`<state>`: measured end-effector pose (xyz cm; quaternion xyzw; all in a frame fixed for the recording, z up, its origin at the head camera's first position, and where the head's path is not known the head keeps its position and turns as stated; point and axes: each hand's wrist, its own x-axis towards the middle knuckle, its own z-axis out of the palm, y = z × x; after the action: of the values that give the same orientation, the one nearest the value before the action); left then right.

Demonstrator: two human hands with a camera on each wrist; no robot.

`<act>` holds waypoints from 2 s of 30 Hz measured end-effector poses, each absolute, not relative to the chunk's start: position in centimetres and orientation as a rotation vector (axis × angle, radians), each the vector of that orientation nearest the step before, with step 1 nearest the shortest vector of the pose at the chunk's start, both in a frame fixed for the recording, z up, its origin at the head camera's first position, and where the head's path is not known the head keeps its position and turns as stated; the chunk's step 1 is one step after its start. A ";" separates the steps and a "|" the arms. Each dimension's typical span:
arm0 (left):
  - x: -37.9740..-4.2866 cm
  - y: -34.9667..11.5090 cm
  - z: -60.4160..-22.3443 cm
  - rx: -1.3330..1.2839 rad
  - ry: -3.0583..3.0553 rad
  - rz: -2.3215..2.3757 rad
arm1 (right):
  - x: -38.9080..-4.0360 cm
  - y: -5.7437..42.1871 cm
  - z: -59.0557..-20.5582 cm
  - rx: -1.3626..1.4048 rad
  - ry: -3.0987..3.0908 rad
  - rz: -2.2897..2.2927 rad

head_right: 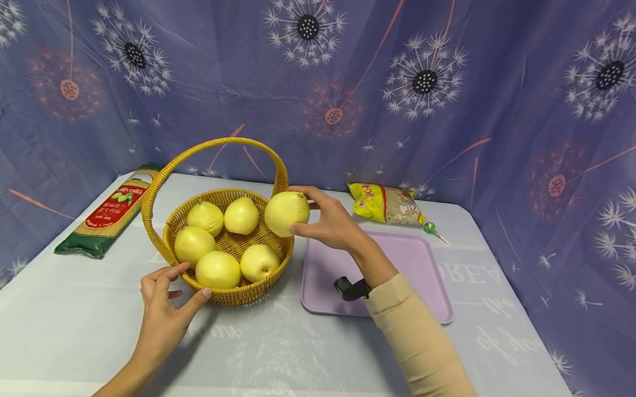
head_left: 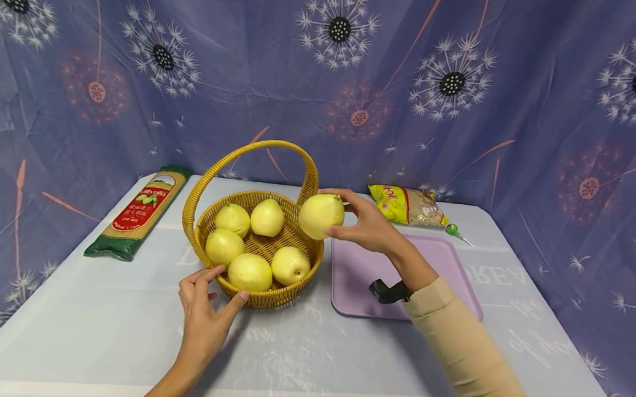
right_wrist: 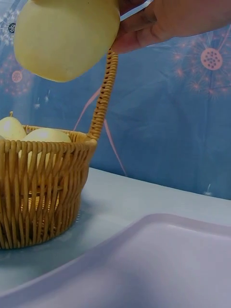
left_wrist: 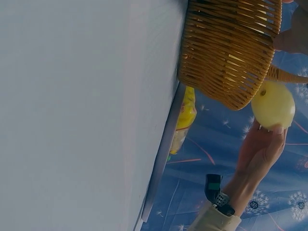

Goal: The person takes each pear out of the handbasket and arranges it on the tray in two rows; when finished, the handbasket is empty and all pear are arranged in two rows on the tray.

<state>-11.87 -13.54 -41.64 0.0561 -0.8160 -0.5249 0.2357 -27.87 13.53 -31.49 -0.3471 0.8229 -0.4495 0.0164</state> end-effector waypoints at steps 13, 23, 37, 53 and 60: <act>-12.0 -13.6 -41.8 0.167 -2.243 -1.456 | -27.8 15.7 -31.8 -0.946 2.582 -1.468; -12.0 -13.6 -41.7 0.175 -2.248 -1.462 | -28.1 17.2 -32.7 -0.776 2.688 -1.438; -11.9 -13.6 -41.8 0.172 -2.245 -1.456 | -29.6 18.4 -35.1 -0.654 2.770 -1.357; -12.0 -13.6 -41.8 0.172 -2.248 -1.464 | -31.2 18.4 -37.5 -0.666 2.815 -1.272; -11.9 -13.6 -41.8 0.170 -2.242 -1.461 | -31.6 18.4 -38.2 -0.651 2.815 -1.230</act>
<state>-11.95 -13.60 -41.81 0.0618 -0.8141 -0.5306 0.2279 -31.62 18.39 -38.23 -0.2072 0.8965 -0.3916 0.0007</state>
